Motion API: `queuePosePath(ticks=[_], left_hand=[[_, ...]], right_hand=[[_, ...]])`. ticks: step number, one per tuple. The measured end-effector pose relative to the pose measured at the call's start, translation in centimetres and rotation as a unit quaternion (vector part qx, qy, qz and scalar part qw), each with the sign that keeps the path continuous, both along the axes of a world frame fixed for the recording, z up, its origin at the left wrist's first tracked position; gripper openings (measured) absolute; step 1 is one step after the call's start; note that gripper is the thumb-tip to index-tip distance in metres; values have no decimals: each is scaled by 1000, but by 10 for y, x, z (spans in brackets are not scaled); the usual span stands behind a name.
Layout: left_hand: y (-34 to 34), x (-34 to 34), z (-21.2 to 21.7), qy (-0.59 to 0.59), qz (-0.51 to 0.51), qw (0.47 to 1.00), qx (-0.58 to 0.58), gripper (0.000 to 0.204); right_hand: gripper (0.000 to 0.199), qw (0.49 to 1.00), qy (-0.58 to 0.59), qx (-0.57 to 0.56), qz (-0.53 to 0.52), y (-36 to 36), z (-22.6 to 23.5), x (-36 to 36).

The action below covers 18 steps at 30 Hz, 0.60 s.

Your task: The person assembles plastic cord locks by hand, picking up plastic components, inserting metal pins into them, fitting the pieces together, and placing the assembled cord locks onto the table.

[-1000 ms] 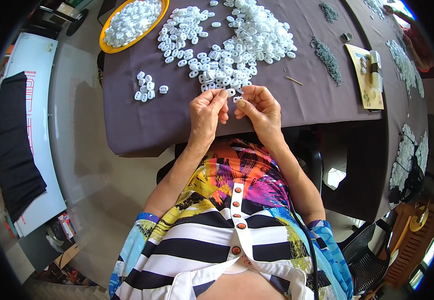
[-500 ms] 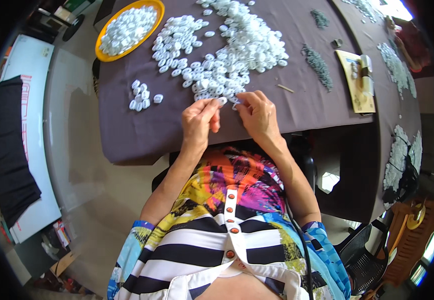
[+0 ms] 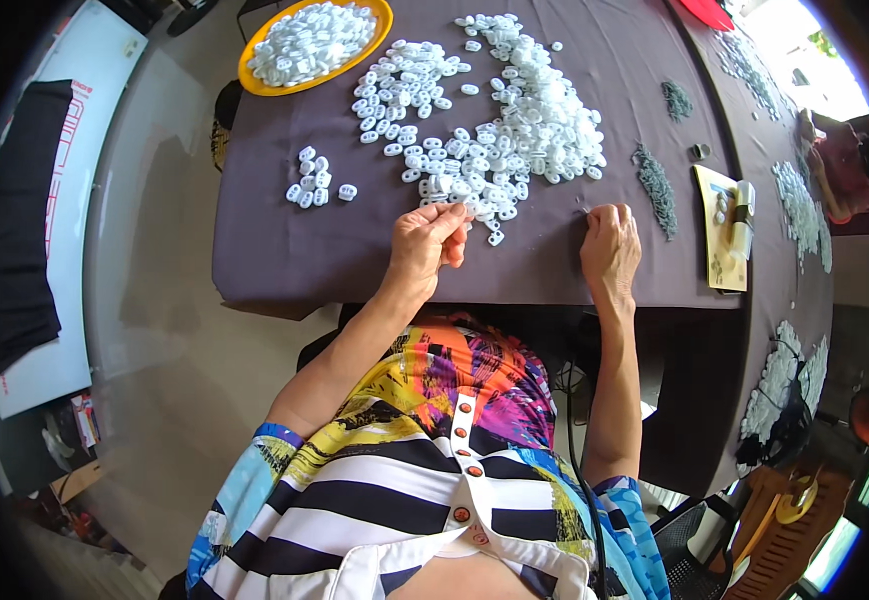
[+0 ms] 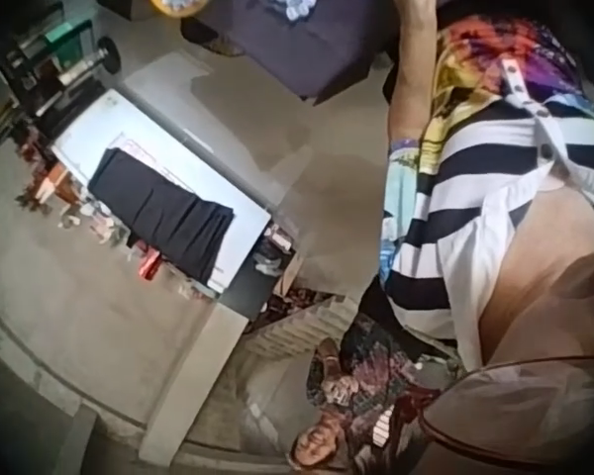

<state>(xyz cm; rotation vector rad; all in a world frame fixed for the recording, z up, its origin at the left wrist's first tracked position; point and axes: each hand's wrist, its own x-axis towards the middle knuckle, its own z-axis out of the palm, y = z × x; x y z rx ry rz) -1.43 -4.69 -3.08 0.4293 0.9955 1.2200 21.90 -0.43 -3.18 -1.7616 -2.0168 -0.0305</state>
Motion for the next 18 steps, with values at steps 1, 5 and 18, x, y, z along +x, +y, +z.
queuePosePath(ticks=[1, 5, 18], left_hand=[[0, -1, 0, 0, 3, 1000, -1, 18], [1, -5, 0, -22, 11, 1000, -1, 18], [1, -6, 0, -1, 5, 1000, -15, 17]], right_hand=[[5, 1000, -12, 27, 5, 2, -1, -1], [5, 990, 126, 30, 64, -11, 8, -25], [2, 882, 425, -118, 164, -42, 8, -101]])
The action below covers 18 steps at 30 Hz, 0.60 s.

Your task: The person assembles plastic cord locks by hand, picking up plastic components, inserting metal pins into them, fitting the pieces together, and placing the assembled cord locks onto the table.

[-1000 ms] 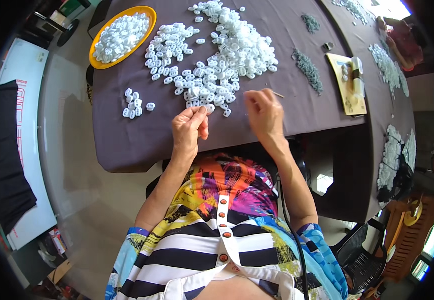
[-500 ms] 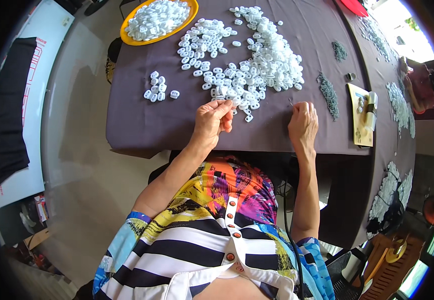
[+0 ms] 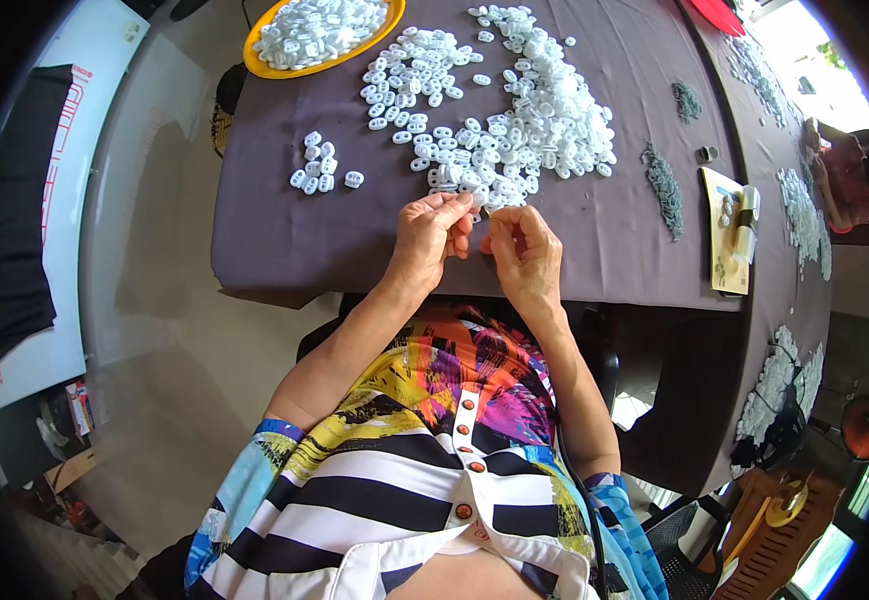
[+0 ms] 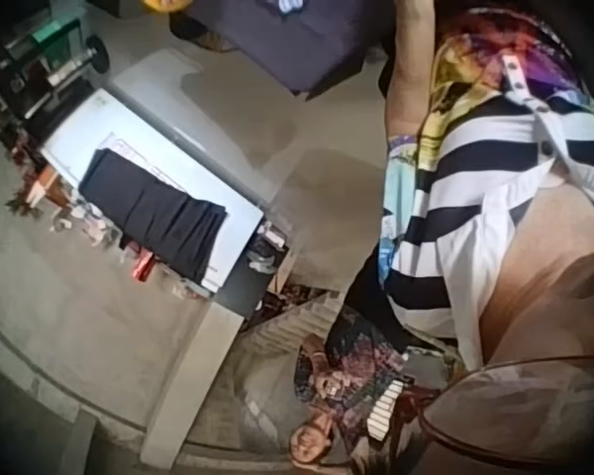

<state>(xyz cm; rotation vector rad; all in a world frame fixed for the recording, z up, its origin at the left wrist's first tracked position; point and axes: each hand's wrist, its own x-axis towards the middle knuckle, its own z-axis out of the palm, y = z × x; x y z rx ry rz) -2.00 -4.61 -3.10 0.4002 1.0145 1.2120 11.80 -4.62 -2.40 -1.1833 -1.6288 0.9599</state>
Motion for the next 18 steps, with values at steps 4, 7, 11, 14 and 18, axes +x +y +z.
queuePosePath(ticks=[4, 7, 11, 14, 18], left_hand=[[0, 3, 0, 7, 16, 1000, 3, 19], [-1, 3, 1, 16, 2, 1000, -1, 17], [-2, 6, 1, 33, 10, 999, 5, 17], [-3, 9, 1, 55, 18, 998, 16, 18], [-3, 12, -1, 100, -2, 994, 37, 18]], right_hand=[[2, 1000, -3, -1, -6, 1, 1, -2], [3, 1000, 3, 3, -11, 2, 2, -3], [4, 1000, -13, 12, -19, 4, -2, -2], [5, 999, -35, 21, -22, 4, -2, 0], [5, 996, -63, 50, -28, 7, -4, 3]])
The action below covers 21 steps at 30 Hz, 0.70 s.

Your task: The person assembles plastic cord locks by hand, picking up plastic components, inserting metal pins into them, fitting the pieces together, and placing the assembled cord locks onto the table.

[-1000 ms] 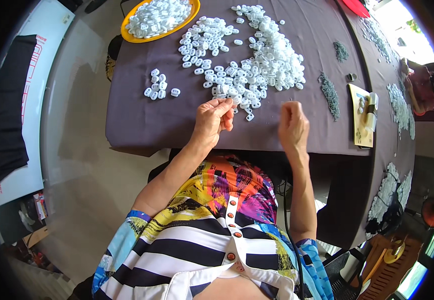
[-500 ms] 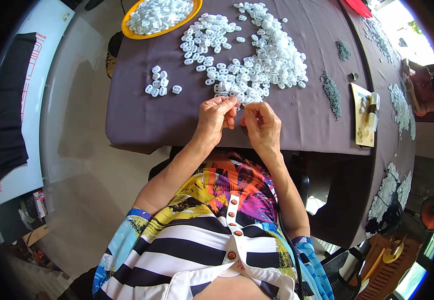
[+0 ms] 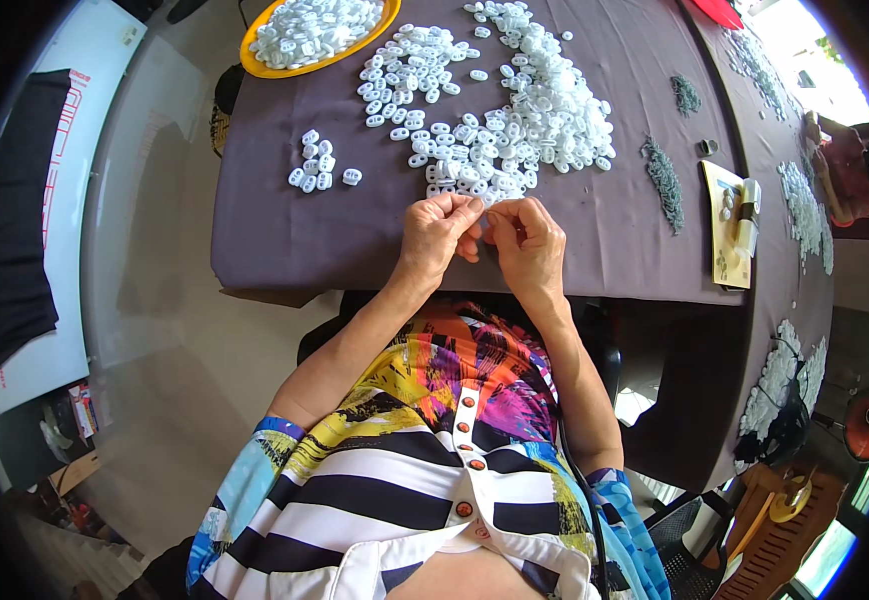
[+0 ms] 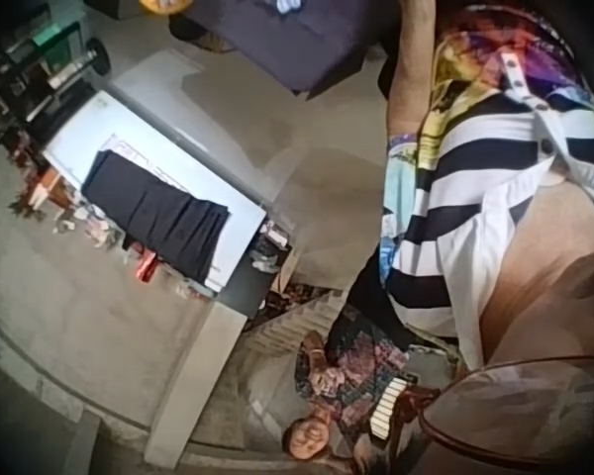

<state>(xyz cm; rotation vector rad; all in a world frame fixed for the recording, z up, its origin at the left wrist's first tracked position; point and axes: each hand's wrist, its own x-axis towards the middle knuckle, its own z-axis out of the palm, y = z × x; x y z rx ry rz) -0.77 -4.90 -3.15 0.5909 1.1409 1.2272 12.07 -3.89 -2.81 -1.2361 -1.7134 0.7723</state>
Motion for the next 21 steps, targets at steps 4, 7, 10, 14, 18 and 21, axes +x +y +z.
queuePosePath(ticks=[4, 7, 10, 14, 18, 21], left_hand=[[3, -3, 0, -11, -1, 1000, -16, 17], [4, -4, -2, -18, -3, 1000, -18, 17], [3, -4, -2, -16, -9, 1000, -16, 16], [1, -3, -2, -22, -7, 1000, -15, 17], [-1, -4, -2, -21, -11, 1000, -17, 19], [2, -6, -3, -28, -14, 999, -24, 19]], right_hand=[[4, 1000, -16, 8, 14, 3, 0, 1], [4, 1000, -6, -5, 29, 4, 6, -1], [4, 999, -16, 0, 35, 5, 4, 0], [4, 998, -26, 9, 50, 5, 2, 3], [3, 999, 26, -17, 40, -1, 0, 1], [3, 996, 46, -74, 28, -2, -4, 3]])
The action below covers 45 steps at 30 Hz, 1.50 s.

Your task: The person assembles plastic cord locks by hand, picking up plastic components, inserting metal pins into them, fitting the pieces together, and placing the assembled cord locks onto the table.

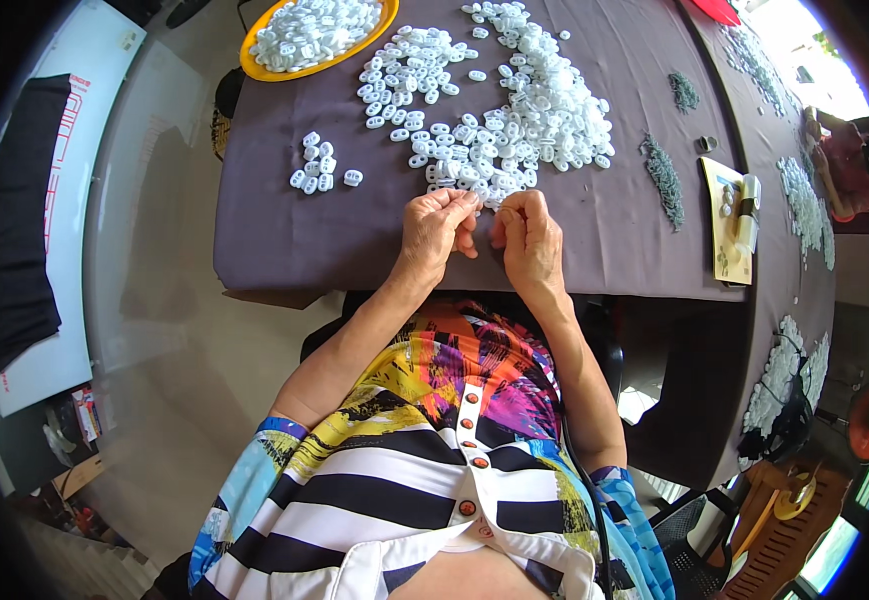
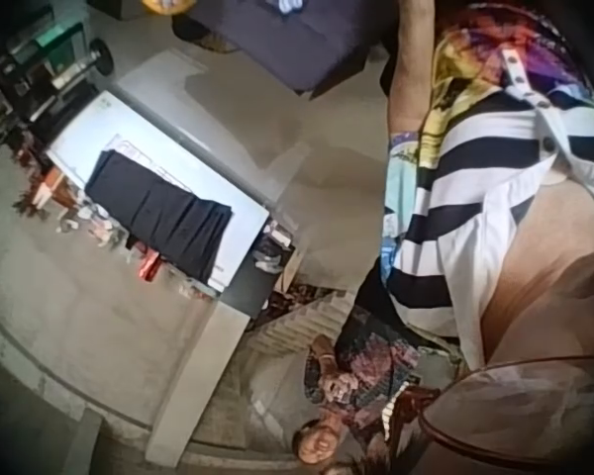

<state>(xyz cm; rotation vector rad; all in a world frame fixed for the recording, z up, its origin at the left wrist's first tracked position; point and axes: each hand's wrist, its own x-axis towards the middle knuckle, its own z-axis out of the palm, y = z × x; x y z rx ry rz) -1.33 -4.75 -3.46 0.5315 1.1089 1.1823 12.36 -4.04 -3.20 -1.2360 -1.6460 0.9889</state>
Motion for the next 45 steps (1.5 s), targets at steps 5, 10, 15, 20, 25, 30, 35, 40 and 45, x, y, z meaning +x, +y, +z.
queuePosePath(ticks=[5, 10, 15, 20, 25, 30, 35, 40, 45], left_hand=[[4, 3, 8, 7, 11, 1000, 1, 17], [3, 3, 4, -4, 20, 1000, 17, 16], [-1, 6, 5, 7, 25, 1000, 14, 18], [-5, 8, 7, 30, 31, 999, 15, 19], [-7, 8, 6, 23, 40, 999, 6, 17], [-5, 6, 4, 0, 39, 999, 10, 15], [-3, 4, 5, -20, 41, 999, 15, 15], [-6, 6, 1, -4, 28, 999, 17, 16], [-5, 9, 3, 10, 18, 999, 33, 16]], right_hand=[[8, 998, 10, 47, -31, 1, 2, -8], [25, 960, 102, -260, -14, 7, 12, -10], [20, 929, 207, -307, -10, 4, 17, -10], [20, 896, 260, -360, -12, 0, 20, -10], [19, 898, 268, -348, 6, 0, 17, -8], [16, 996, -14, -93, -13, 3, 8, 0], [11, 975, -210, 0, -67, 10, 20, 22], [12, 938, -330, 23, -98, 13, 16, 39], [18, 938, -322, 35, -127, 15, 14, 45]])
